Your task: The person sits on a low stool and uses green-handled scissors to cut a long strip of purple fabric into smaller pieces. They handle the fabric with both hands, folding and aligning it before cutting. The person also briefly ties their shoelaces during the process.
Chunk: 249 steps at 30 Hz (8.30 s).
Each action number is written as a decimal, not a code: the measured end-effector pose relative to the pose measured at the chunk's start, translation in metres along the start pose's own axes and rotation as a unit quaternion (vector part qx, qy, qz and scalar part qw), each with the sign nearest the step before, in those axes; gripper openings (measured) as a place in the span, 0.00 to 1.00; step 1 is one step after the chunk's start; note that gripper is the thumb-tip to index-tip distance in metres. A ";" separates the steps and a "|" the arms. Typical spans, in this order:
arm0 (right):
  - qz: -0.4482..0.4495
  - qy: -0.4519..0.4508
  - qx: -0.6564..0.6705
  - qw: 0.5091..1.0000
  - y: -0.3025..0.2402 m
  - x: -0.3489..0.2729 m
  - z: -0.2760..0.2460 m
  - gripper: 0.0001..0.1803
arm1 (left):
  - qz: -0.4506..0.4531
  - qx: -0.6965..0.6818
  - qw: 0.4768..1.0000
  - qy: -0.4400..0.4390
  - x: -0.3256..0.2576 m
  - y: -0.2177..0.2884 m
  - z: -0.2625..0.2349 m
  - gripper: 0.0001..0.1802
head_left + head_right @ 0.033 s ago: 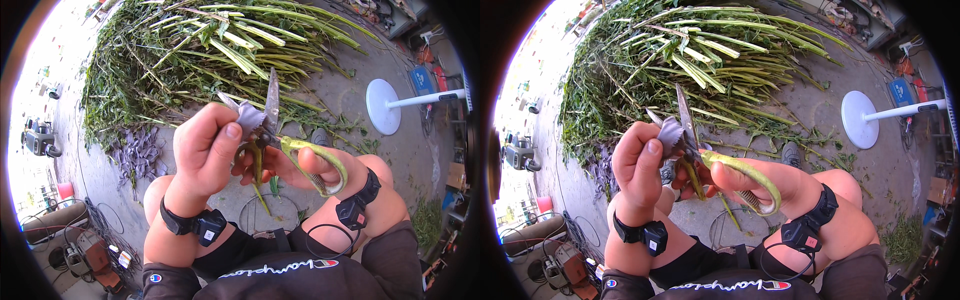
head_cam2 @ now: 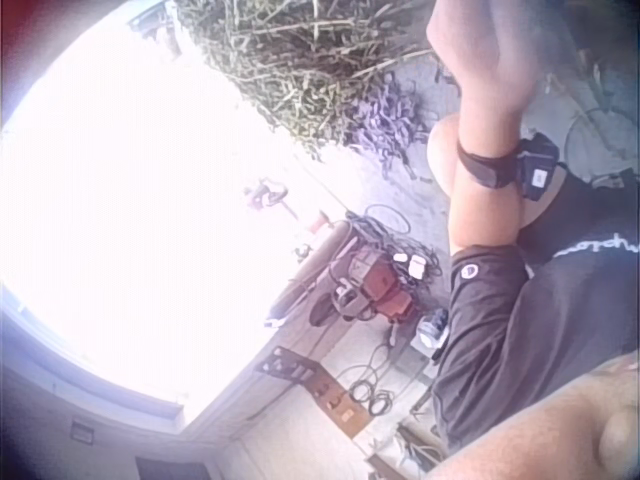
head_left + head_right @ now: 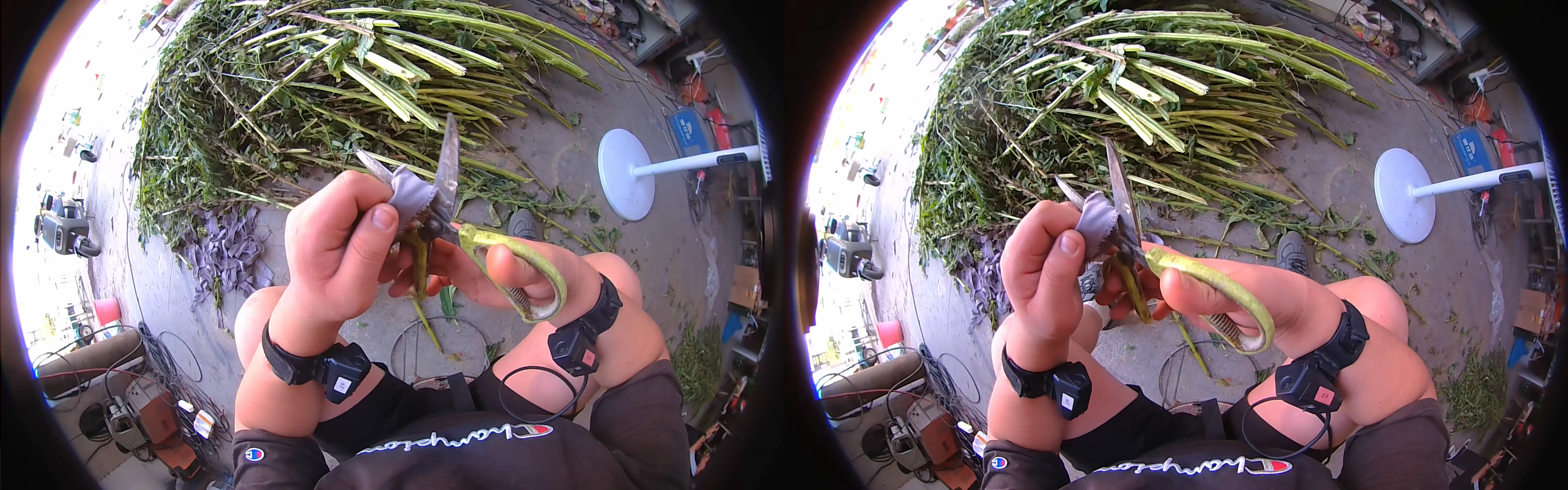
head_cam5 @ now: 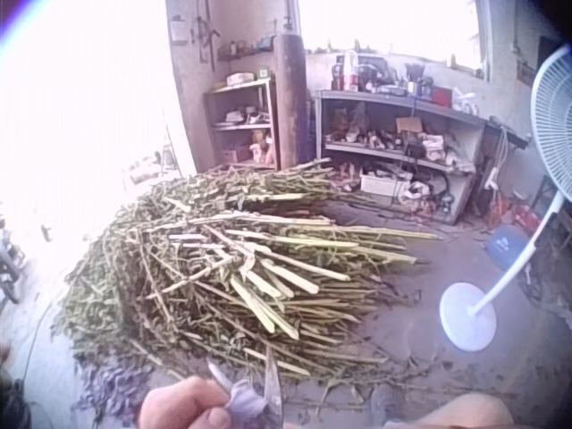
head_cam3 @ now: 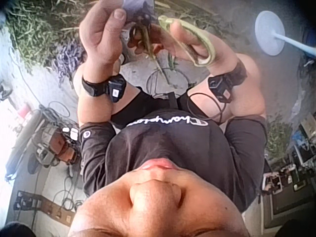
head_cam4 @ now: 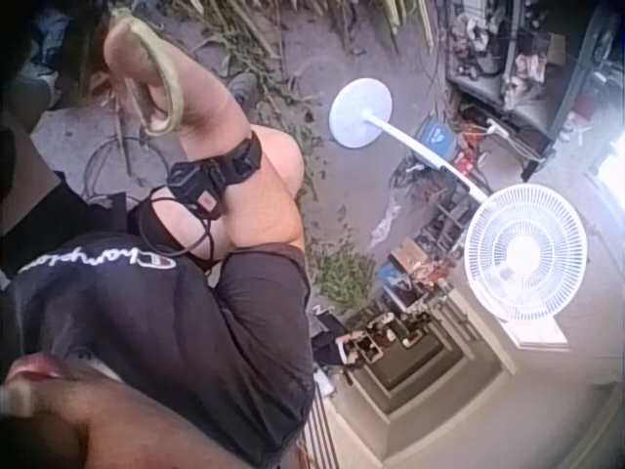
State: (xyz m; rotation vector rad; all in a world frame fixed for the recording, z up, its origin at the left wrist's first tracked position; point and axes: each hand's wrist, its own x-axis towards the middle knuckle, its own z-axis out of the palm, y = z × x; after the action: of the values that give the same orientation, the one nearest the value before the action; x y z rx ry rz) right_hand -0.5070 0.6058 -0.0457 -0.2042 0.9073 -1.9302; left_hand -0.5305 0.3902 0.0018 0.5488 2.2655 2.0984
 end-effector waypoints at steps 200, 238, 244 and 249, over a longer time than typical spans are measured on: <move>-0.317 0.372 -0.208 0.847 -0.062 0.007 -0.041 0.11 | -0.066 -0.168 0.967 0.178 0.026 -0.020 -0.007 0.20; -0.220 -0.040 -0.029 0.974 -0.079 -0.050 -0.067 0.16 | -0.006 -0.497 0.736 0.460 -0.092 -0.061 -0.335 0.16; -0.311 -0.051 0.081 0.946 -0.097 -0.089 -0.090 0.13 | 0.001 -0.241 0.755 0.610 -0.103 -0.043 -0.308 0.13; -0.278 0.209 -0.101 0.932 -0.084 -0.060 -0.076 0.13 | -0.051 -0.099 0.943 0.314 -0.042 -0.039 -0.170 0.14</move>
State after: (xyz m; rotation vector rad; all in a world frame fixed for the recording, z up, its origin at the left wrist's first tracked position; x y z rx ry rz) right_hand -0.5704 0.7160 -0.0303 -0.1857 1.4520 -2.4552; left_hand -0.5409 0.2132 -0.0280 -0.2898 2.2111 2.6825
